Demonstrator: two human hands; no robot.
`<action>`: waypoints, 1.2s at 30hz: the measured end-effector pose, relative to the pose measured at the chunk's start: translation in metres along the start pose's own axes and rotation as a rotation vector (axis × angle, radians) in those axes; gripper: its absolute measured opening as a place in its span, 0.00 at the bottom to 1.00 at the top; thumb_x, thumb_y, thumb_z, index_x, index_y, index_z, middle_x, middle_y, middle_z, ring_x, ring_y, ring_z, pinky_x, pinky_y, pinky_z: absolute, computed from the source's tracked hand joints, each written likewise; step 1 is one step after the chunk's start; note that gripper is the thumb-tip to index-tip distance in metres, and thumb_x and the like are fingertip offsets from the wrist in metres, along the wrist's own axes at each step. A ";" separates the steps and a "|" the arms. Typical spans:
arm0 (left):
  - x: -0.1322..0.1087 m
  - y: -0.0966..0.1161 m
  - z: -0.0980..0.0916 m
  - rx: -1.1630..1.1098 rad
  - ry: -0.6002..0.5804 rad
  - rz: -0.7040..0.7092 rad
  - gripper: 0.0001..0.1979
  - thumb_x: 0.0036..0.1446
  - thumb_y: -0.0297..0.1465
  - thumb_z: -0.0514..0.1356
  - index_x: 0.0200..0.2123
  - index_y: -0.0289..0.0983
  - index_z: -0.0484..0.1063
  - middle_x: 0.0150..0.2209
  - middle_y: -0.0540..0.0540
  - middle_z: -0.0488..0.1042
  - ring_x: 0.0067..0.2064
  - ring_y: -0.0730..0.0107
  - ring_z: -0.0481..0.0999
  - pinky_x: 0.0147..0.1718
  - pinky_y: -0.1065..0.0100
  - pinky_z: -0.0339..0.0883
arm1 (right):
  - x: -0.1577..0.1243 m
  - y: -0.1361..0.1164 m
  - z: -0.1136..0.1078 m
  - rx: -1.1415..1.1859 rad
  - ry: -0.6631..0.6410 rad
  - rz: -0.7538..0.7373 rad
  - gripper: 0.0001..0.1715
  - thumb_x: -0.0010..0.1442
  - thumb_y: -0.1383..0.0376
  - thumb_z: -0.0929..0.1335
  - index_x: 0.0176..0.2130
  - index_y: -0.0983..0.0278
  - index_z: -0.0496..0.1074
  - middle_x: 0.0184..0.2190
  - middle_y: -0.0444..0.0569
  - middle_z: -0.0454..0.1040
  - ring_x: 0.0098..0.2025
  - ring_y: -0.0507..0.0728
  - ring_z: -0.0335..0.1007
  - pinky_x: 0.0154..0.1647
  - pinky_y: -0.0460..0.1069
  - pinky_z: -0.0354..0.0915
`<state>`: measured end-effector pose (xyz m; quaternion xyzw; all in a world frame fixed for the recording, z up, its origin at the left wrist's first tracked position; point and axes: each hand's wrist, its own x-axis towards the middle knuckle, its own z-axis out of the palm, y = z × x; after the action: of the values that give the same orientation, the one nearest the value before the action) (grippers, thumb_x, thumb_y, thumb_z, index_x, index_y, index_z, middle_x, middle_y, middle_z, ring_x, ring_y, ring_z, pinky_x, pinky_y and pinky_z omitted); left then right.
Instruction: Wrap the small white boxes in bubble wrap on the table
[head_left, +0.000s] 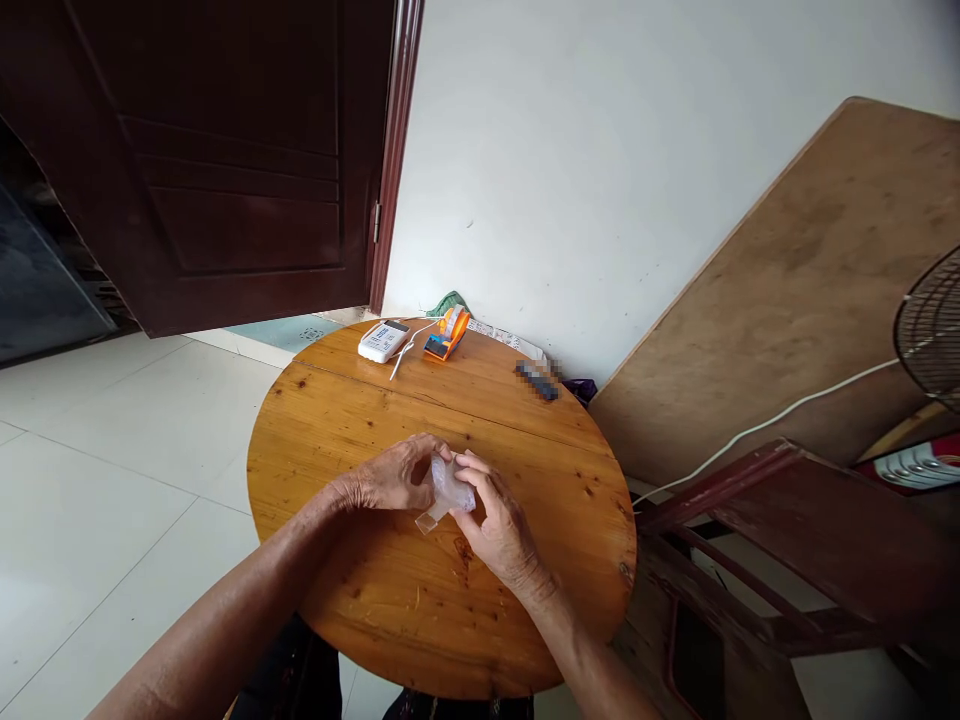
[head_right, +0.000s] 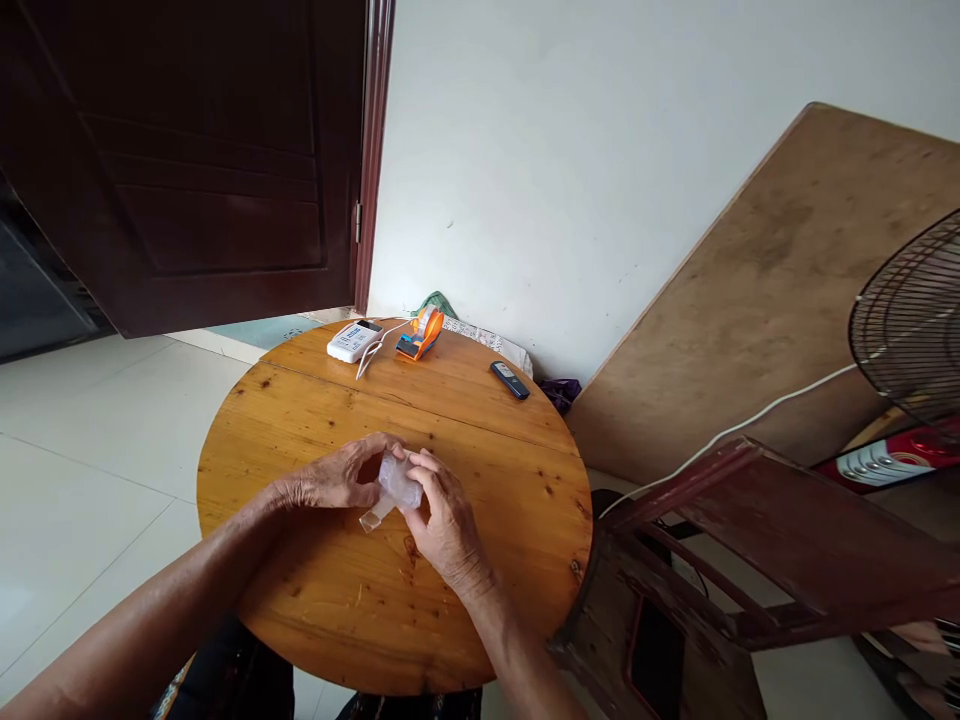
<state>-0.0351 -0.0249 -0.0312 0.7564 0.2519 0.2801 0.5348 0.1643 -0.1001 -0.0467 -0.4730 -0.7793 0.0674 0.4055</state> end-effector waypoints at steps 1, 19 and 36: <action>-0.001 0.001 -0.001 0.023 -0.002 0.003 0.25 0.43 0.22 0.60 0.48 0.37 0.65 0.40 0.48 0.73 0.39 0.68 0.72 0.39 0.68 0.69 | 0.001 0.001 0.002 -0.006 0.024 0.000 0.20 0.53 0.75 0.67 0.46 0.59 0.70 0.54 0.55 0.74 0.58 0.61 0.70 0.59 0.58 0.65; 0.008 0.005 0.002 0.051 0.112 -0.174 0.22 0.56 0.37 0.61 0.51 0.33 0.72 0.37 0.46 0.76 0.35 0.66 0.71 0.34 0.68 0.64 | 0.048 0.016 -0.002 0.515 -0.096 0.682 0.21 0.56 0.48 0.69 0.34 0.65 0.76 0.28 0.45 0.76 0.30 0.55 0.68 0.32 0.48 0.64; 0.015 -0.007 0.008 -0.487 0.209 -0.145 0.32 0.51 0.41 0.68 0.56 0.33 0.65 0.49 0.39 0.74 0.47 0.60 0.74 0.44 0.64 0.69 | 0.051 0.019 0.001 0.461 -0.130 0.516 0.17 0.56 0.50 0.69 0.35 0.61 0.74 0.26 0.41 0.71 0.29 0.54 0.65 0.30 0.47 0.61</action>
<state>-0.0193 -0.0179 -0.0373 0.5525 0.2842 0.3700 0.6907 0.1651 -0.0484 -0.0279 -0.5452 -0.6223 0.3719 0.4209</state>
